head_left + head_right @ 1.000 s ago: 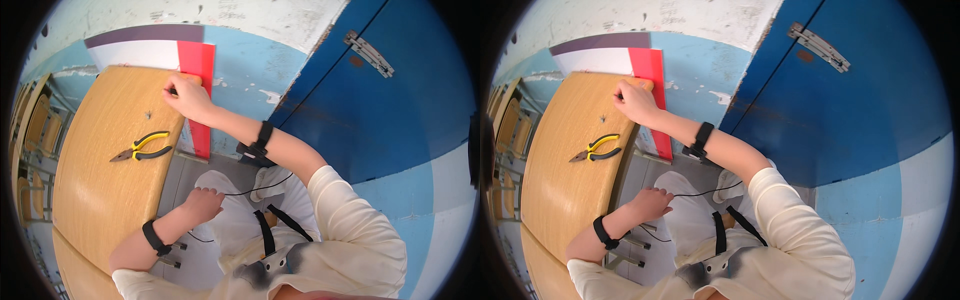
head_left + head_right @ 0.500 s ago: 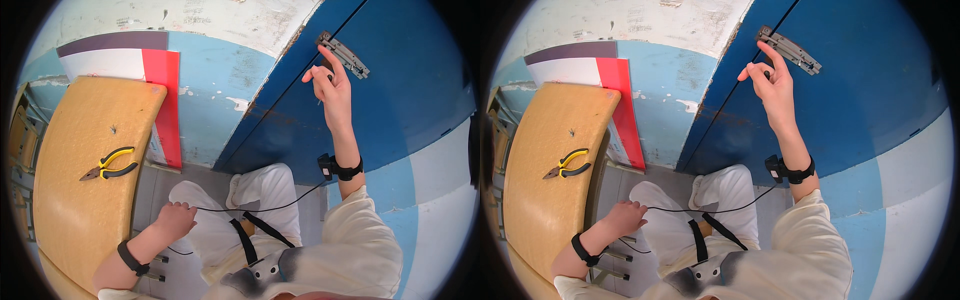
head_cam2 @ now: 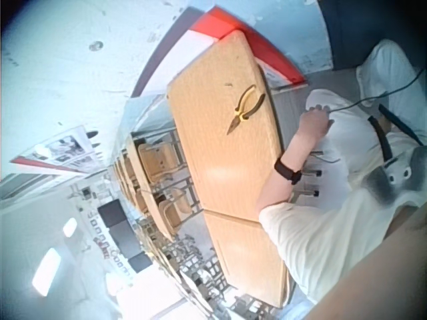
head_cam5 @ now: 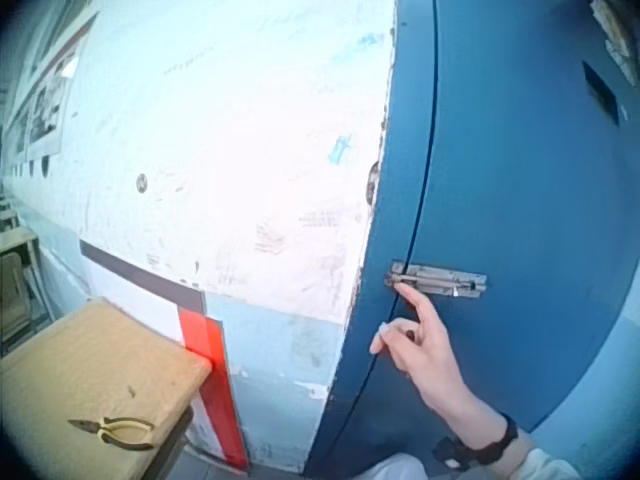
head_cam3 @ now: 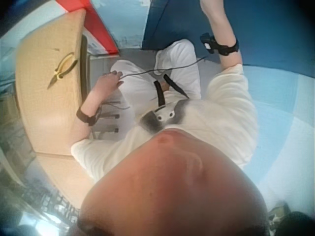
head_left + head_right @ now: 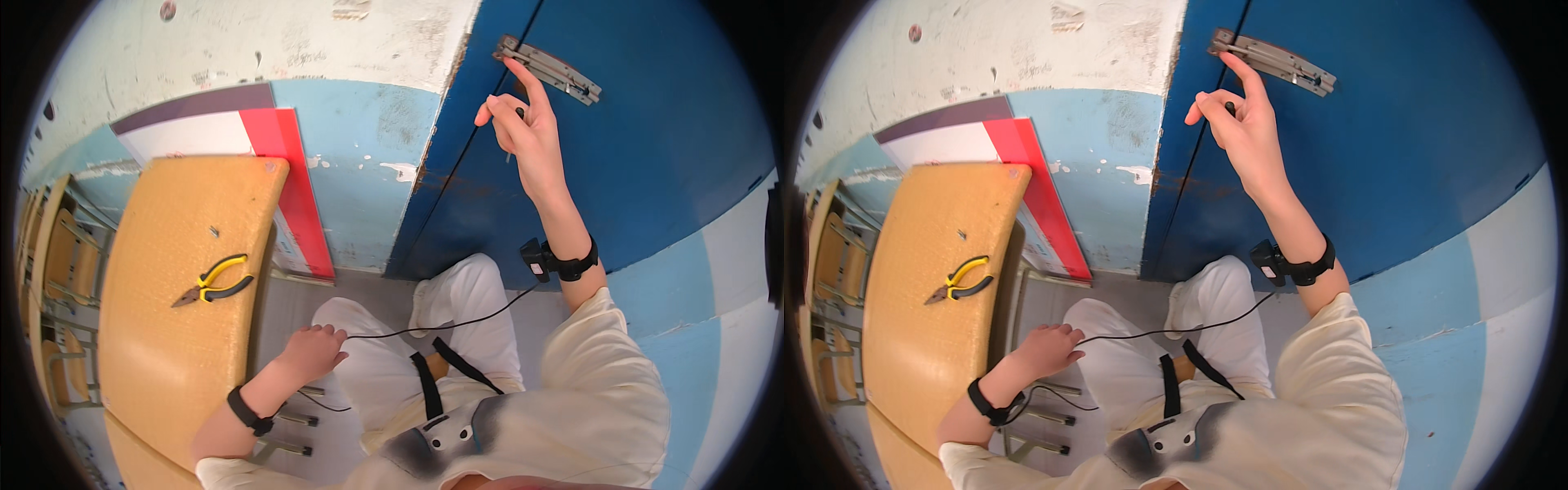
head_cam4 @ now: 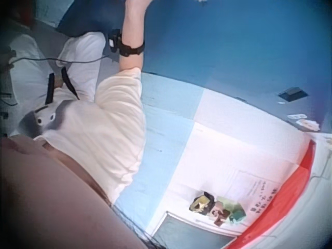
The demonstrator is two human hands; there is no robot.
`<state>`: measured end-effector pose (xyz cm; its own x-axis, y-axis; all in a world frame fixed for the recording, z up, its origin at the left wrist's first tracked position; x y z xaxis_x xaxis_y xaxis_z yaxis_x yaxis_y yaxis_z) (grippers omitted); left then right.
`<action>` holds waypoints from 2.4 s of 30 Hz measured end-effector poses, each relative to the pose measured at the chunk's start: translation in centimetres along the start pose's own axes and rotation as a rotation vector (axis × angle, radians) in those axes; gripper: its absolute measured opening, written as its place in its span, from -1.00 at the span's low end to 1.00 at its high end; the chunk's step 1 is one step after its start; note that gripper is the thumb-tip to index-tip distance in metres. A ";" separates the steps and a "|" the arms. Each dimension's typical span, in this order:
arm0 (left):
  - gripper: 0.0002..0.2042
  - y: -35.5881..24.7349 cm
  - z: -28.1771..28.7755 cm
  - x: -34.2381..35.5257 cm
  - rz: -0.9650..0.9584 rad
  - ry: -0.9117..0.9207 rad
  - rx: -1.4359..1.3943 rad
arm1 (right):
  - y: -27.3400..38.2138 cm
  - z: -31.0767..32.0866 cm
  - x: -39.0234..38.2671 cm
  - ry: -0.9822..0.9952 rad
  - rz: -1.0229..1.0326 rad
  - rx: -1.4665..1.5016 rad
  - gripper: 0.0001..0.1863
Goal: The recorder uses tools to adjust and repair a sliding metal bolt latch on a door.
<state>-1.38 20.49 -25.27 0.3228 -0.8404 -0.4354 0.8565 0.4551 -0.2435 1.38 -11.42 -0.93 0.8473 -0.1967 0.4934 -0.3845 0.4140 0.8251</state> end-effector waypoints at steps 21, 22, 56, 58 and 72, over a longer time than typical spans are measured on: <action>-0.78 -6.8 34.4 12.5 -0.396 -1.333 -0.634 | -3.8 1.3 0.4 0.037 -0.150 0.705 -0.75; -0.78 -7.1 34.5 12.9 -0.393 -1.329 -0.636 | -3.9 1.2 0.5 0.045 -0.159 0.763 -0.77; -0.81 -9.1 34.8 13.5 -0.445 -1.710 0.339 | -5.7 2.1 1.0 -0.326 0.320 0.276 -0.89; -0.83 -9.0 34.9 13.4 -0.392 -1.686 0.383 | -5.5 2.0 1.2 -0.325 0.324 0.277 -0.89; -0.82 -8.7 34.7 13.4 -0.425 -1.742 0.375 | -4.0 2.1 2.1 -0.448 0.495 0.124 -0.89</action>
<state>9.43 -4.98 1.04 -0.1222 -0.2935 0.9481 0.9379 0.2784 0.2071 3.88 -15.37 -2.64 0.3369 -0.3703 0.8657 -0.7498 0.4506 0.4846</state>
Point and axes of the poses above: each hand's wrist, its own x-axis towards the middle knuckle, its own z-axis out of the back of the hand, y = z × x, the point moved 5 cm from there along x, towards the middle knuckle, and after that the axes turned 9 degrees about y, right-handed, at the moved point
